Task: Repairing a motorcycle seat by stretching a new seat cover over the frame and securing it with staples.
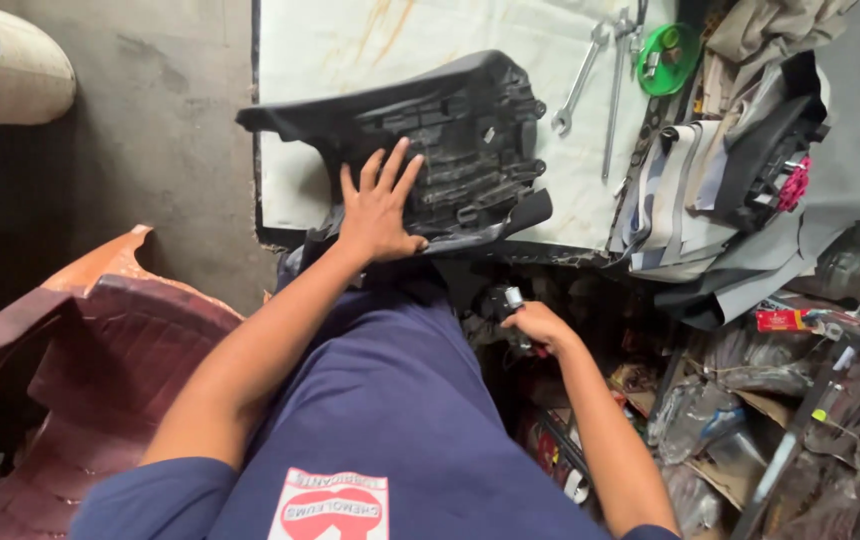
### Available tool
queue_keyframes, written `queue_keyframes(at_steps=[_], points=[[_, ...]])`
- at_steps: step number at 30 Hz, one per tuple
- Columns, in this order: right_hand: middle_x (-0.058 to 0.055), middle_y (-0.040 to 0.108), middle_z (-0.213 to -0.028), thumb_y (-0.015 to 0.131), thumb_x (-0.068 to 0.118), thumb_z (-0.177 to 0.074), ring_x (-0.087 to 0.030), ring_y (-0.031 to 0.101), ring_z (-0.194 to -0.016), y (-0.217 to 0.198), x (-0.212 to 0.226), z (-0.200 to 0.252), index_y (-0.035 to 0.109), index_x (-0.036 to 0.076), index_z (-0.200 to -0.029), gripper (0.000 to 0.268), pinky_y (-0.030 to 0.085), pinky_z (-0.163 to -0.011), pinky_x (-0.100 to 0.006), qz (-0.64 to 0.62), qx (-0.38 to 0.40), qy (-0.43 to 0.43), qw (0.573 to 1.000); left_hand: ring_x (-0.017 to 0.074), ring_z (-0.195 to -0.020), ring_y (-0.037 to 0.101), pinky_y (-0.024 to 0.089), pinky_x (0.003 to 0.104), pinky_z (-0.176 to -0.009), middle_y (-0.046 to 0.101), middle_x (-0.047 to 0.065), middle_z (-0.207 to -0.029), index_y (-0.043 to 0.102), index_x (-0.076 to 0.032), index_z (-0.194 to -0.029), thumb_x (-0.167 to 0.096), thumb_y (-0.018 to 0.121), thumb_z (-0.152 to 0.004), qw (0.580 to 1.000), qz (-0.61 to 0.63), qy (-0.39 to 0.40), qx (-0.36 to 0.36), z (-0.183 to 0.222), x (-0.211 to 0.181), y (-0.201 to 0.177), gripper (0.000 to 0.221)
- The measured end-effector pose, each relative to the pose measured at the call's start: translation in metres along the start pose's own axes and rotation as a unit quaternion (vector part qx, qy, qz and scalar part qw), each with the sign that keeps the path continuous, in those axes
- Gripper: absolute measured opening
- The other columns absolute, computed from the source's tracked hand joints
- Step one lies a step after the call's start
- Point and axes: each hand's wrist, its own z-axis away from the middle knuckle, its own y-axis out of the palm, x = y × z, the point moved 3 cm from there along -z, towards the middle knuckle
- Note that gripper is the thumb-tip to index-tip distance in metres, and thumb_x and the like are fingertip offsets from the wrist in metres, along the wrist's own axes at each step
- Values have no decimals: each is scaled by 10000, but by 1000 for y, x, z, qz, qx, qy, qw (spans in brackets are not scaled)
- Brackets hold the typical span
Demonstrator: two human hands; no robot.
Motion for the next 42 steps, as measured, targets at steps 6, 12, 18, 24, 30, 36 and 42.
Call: queue_keyframes(at_steps=[6, 12, 18, 24, 30, 36, 42], points=[[-233, 675, -1243, 732, 328, -837, -431, 625, -1176, -101, -24, -114, 662, 63, -1284, 524, 493, -1029, -524, 96, -379, -103, 915, 417, -1518, 149, 116, 789, -1115, 154, 216, -1640, 367, -97, -1544, -571, 854, -609, 994, -74, 3, -78, 10, -26, 6, 1155], [-240, 488, -1476, 806, 296, -828, -418, 459, -1409, -100, 57, -60, 469, 2, -1451, 767, 367, -1214, -493, 85, -480, -458, 743, 315, -1426, 461, 240, 617, -1218, 497, 149, -1526, 590, -74, -1412, -341, 751, -797, 941, -243, 200, -125, 13, -62, 87, 689], [-196, 526, -1445, 876, 420, -674, -395, 464, -1395, -84, 108, -4, 512, 75, -1398, 881, 300, -1184, -581, 205, -408, -628, 630, 287, -1034, 659, 528, 410, -976, 670, 111, -1174, 687, -27, -1201, -196, 789, -821, 965, -115, 173, -159, 14, -74, 50, 428], [-143, 545, -1420, 896, 480, -749, -329, 521, -1384, -154, 128, 40, 432, 81, -1459, 937, 302, -1246, -576, 33, -521, -644, 560, 329, -919, 675, 538, 396, -795, 708, 147, -1047, 686, -11, -1077, -264, 763, -946, 975, 31, 78, -205, -13, -141, -105, 295], [-179, 678, -1246, 904, 401, -871, -323, 722, -1148, -198, 194, 98, 373, -1, -1518, 928, 563, -1041, -426, -200, -293, -719, 598, 159, -831, 554, 457, 328, -759, 675, 67, -877, 723, 35, -1041, -329, 593, -1081, 906, 393, -151, -46, -58, -36, -116, 388], [-200, 726, -1155, 782, 558, -867, -383, 697, -1096, -175, 305, 32, 454, 102, -1475, 828, 541, -965, -472, -25, -315, -408, 857, 388, -1052, 643, 471, 454, -940, 684, 252, -1098, 693, 27, -1093, -411, 513, -1100, 923, 175, -319, -129, -130, 84, 0, 474], [-297, 639, -1342, 756, 319, -918, -481, 554, -1292, -101, 289, 46, 528, -1, -1397, 620, 354, -1121, -603, 79, -591, -569, 566, 380, -1222, 555, 425, 439, -1080, 620, 212, -1251, 698, -5, -1129, -366, 564, -1046, 947, 170, -153, -225, -111, 93, 33, 394]])
